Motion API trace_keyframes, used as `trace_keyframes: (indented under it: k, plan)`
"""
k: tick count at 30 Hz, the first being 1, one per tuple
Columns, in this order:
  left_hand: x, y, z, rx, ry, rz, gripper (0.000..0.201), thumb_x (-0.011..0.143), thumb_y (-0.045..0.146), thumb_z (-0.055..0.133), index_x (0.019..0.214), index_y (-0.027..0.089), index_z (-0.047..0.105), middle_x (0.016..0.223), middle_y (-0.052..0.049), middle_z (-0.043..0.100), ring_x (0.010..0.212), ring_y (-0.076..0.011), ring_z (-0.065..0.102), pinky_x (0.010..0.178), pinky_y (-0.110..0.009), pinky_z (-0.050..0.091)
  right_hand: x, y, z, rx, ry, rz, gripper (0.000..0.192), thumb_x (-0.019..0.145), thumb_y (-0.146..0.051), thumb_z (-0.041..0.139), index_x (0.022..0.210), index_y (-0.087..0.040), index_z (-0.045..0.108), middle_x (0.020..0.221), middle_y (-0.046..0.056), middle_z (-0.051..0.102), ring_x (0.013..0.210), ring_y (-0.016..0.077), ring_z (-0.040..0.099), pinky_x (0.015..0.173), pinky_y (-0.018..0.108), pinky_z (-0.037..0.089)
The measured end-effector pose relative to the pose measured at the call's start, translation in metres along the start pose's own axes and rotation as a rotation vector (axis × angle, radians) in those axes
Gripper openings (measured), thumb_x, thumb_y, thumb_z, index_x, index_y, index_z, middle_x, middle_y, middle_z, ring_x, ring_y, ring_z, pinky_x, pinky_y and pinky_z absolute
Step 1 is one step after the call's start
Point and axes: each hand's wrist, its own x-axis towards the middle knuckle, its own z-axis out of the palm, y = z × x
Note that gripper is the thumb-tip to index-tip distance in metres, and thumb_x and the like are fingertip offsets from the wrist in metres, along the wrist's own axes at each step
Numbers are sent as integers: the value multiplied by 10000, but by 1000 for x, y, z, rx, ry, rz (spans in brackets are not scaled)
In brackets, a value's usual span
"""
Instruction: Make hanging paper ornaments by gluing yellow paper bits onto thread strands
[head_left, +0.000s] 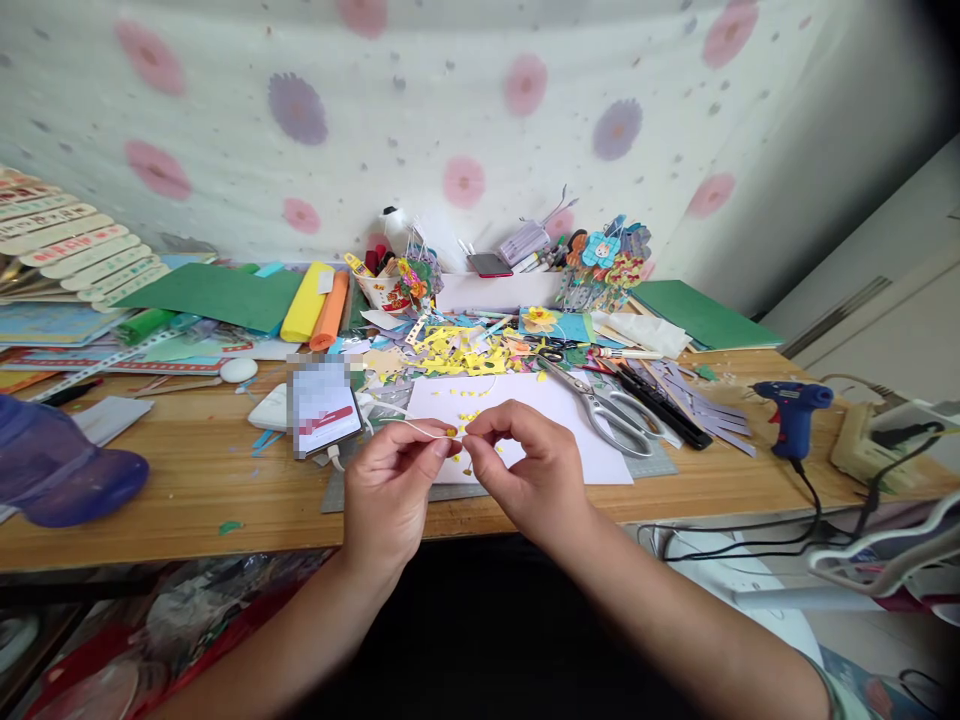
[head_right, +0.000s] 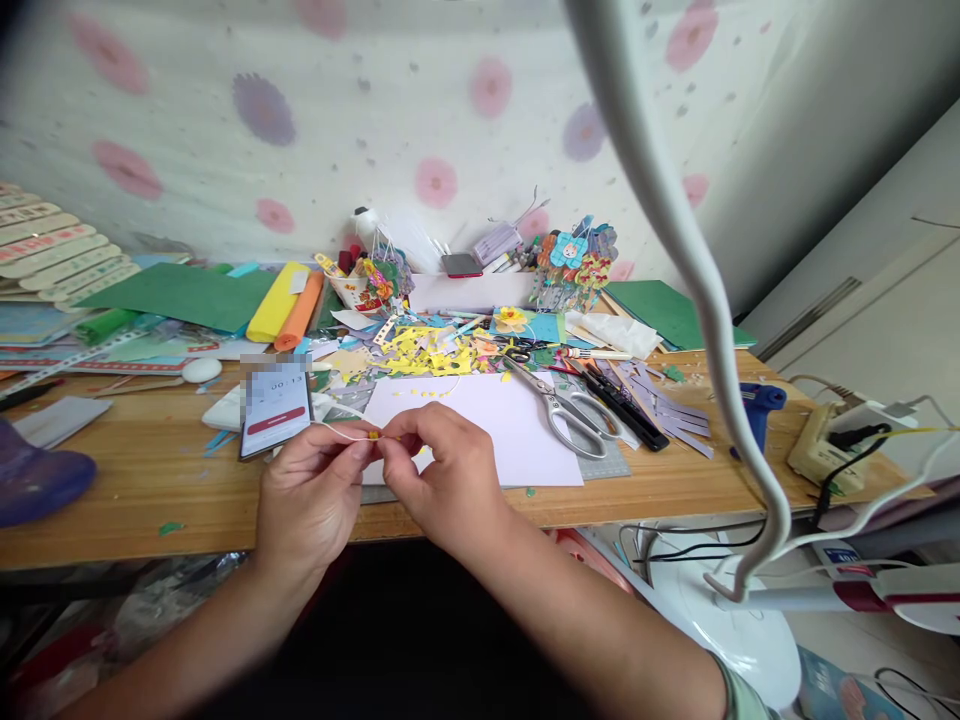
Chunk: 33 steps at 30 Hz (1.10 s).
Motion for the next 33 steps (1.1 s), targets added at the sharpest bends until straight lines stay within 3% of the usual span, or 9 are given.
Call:
trace_keyframes:
  k: [8,21,27,33]
  plan:
    - [2,0,2,-65,38,-64,180,684,157,813,771,190,659,769,11,709,715,-121,673,702,-244,579,7,-1,-3,11,-42,-6,104,818,-125,592,755,-207,602,668,-16,638,613,113,587,595,229,482]
    - [2,-7,-6,42,38,41,255,699,198,823,872,211,636,775,15,720,693,-119,685,649,-216,561,24,-7,2,133,-123,64,86,800,-133,606,746,-200,612,674,-20,639,603,100,573,573,210,481]
    - [1,-6,-12,-3,11,34,295,742,134,781,977,236,636,812,28,742,749,-111,695,725,-220,559,20,-3,3,156,-178,121,87,787,-113,606,748,-190,614,664,-21,641,594,94,575,566,201,476]
    - [2,-6,-16,48,32,-6,264,754,191,771,1002,228,688,812,5,732,731,-135,689,709,-245,555,12,1,4,156,-185,139,71,797,-137,623,752,-192,626,659,-17,639,605,105,585,579,213,484]
